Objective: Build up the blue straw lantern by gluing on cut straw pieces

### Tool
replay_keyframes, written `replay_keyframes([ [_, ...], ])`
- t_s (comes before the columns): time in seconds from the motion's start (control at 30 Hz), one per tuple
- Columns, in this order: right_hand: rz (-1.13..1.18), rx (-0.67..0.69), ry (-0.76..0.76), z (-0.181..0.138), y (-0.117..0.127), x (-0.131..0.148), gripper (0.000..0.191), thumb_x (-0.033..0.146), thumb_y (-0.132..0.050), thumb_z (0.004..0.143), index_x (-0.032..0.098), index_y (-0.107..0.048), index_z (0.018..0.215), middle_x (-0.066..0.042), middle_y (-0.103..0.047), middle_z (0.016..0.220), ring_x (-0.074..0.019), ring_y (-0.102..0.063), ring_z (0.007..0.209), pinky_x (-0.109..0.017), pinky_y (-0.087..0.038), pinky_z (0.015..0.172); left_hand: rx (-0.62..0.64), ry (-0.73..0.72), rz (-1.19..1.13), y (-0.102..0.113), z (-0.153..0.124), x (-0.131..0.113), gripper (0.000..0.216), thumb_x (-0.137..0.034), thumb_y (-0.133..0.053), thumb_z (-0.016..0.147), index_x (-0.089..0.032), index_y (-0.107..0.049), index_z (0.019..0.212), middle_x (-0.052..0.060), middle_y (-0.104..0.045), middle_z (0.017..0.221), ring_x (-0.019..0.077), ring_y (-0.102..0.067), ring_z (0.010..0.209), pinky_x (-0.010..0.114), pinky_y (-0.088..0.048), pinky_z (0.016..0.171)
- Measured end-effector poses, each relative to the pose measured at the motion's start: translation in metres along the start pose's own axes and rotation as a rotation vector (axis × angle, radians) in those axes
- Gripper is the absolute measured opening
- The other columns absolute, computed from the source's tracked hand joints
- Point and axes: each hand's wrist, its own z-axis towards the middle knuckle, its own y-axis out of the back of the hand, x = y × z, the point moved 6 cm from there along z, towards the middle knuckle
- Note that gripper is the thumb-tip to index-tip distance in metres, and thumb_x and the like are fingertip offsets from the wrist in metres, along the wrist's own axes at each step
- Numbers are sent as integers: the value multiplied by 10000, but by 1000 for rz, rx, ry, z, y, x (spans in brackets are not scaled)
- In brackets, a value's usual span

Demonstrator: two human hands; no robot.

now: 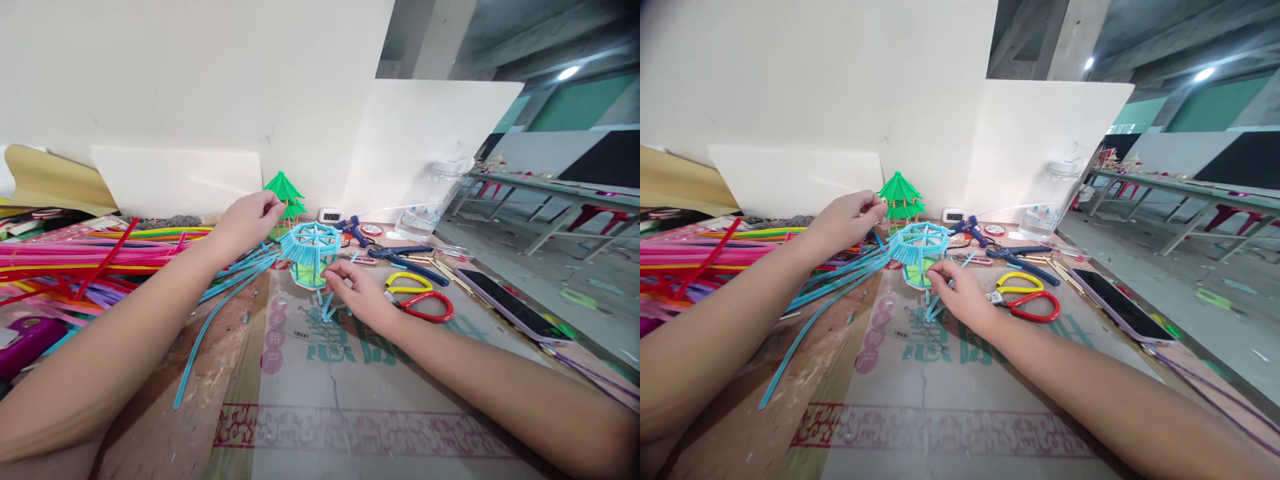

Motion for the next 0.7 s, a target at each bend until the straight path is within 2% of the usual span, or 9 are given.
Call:
replay_keyframes([
  [0.07, -30, 28, 8, -2, -3, 1, 207, 372, -496, 938, 222, -581, 824, 4, -652, 691, -164, -596, 668, -298, -427, 664, -31, -1, 32, 2, 0, -3, 345, -380, -374, 958, -189, -612, 797, 37, -614, 702, 187, -529, 679, 304, -377, 654],
  [0.17, -32, 33, -4, -3, -4, 0, 226, 382, -483, 946, 220, -575, 818, 6, -646, 687, -160, -588, 650, -292, -422, 644, 22, -68, 36, -4, -3, -13, 395, -413, -385, 955, -187, -615, 728, 36, -606, 698, 187, -547, 702, 304, -389, 671],
  [0.3, -21, 39, -19, -2, -5, -2, 241, 392, -473, 950, 216, -574, 821, 1, -648, 693, -163, -588, 659, -295, -419, 649, 123, -228, -36, -18, -9, -29, 219, -342, -538, 873, -186, -692, 876, 40, -693, 901, 198, -615, 890, 305, -447, 798],
  [0.4, 15, 39, -21, -2, -5, -3, 243, 401, -473, 952, 217, -568, 825, 2, -641, 697, -162, -581, 662, -297, -421, 656, 166, -308, -21, -25, -11, -35, 225, -289, -516, 891, -195, -716, 934, 51, -710, 998, 207, -616, 995, 340, -450, 916],
  [0.57, 133, 18, -30, 0, -3, -8, 291, 456, -484, 944, 215, -576, 808, 7, -618, 683, -161, -574, 675, -295, -432, 672, 169, -321, -18, -23, -9, -26, 289, -363, -527, 916, -204, -713, 1069, 83, -660, 1164, 223, -587, 1114, 382, -447, 997],
  [0.7, 185, -7, -45, 3, -1, -10, 325, 498, -502, 928, 211, -600, 812, 6, -611, 671, -162, -556, 659, -300, -431, 662, 265, -349, -18, -32, -11, -25, 298, -387, -578, 892, -217, -718, 1092, 92, -602, 1280, 240, -553, 1203, 392, -420, 1044],
])
